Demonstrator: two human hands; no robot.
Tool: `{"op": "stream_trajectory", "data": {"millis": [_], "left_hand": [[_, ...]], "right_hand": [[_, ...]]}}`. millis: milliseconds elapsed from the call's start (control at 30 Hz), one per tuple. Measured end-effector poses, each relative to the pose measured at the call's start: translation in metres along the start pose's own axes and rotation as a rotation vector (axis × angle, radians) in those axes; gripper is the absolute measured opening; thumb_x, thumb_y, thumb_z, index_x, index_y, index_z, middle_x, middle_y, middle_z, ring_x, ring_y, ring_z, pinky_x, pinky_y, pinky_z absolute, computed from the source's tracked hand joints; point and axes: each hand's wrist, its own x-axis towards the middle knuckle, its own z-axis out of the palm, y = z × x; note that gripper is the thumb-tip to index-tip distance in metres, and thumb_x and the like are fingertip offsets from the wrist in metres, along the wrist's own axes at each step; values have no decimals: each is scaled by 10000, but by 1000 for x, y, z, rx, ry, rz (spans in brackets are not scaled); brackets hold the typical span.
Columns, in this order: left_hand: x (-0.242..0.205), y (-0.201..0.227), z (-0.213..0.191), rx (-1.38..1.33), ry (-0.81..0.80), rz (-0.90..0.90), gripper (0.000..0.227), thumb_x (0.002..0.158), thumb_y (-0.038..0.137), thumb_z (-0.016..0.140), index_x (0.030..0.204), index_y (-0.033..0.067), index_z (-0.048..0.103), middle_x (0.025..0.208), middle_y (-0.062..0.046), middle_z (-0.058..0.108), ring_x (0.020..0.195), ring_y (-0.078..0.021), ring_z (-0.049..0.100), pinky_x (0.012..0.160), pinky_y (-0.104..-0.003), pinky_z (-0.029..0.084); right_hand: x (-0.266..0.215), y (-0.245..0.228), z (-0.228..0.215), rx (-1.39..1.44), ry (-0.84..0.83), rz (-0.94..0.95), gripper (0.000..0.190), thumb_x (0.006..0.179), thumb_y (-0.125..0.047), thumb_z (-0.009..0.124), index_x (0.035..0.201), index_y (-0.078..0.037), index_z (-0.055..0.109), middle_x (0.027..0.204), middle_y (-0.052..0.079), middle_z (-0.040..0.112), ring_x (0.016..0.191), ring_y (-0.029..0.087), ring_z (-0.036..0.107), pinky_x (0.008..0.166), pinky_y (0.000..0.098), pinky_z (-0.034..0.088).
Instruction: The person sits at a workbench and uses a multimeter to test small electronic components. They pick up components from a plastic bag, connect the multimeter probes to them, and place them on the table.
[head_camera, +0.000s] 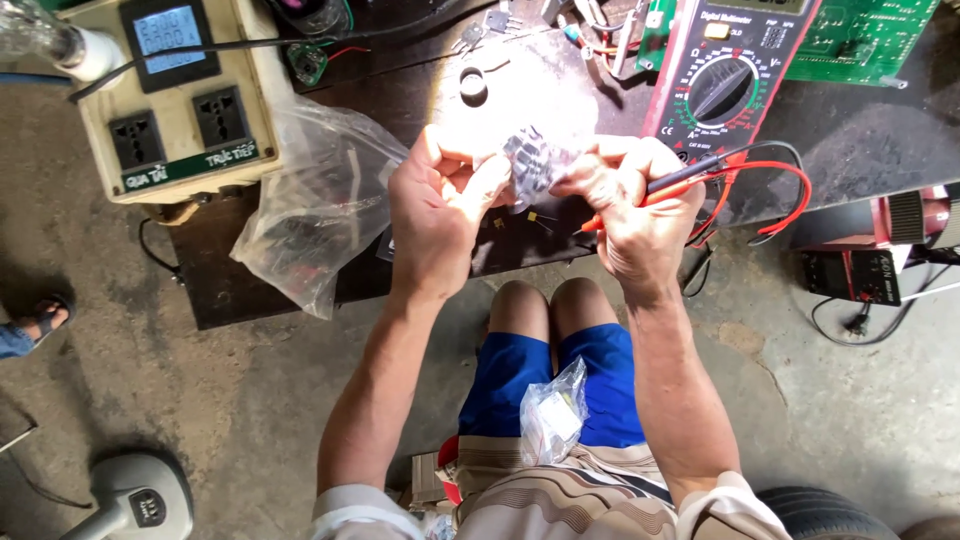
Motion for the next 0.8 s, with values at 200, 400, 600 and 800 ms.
{"op": "stream_trajectory", "data": {"millis": [200, 400, 600, 800], "left_hand": [[-9, -3, 10, -31, 56, 51, 174, 924, -88, 667, 1013, -22, 533, 922, -159, 661, 919, -211, 711, 795, -366, 655], [-7, -10, 2, 29, 71, 106, 264, 909, -124, 665, 1130, -15, 570, 974, -207, 680, 895, -278, 750, 769, -408, 686], [-19, -7, 9, -7, 39, 60, 180, 922, -102, 695, 1084, -69, 623, 949, -217, 714, 865, -194, 713, 720, -382, 681], [-55, 5, 1, -56, 128, -79, 98, 909, 97, 719, 937, 103, 626, 860, 9, 644, 638, -78, 616, 536, -258, 633]], "right_hand": [[2, 10, -16, -187, -180, -53, 681, 873, 168, 822, 606, -130, 270, 947, 229, 753, 791, 131, 681, 645, 284, 580], [3, 12, -23, -245, -231, -110, 660, 877, 176, 822, 593, -109, 299, 957, 256, 749, 812, 214, 714, 660, 340, 586], [3, 6, -20, -246, -252, -130, 656, 884, 177, 820, 582, -109, 312, 951, 245, 755, 788, 202, 710, 646, 308, 568], [-12, -25, -16, -539, -344, -90, 287, 1108, 2, 563, 847, 78, 654, 856, 172, 700, 794, 241, 673, 745, 332, 530]]}}
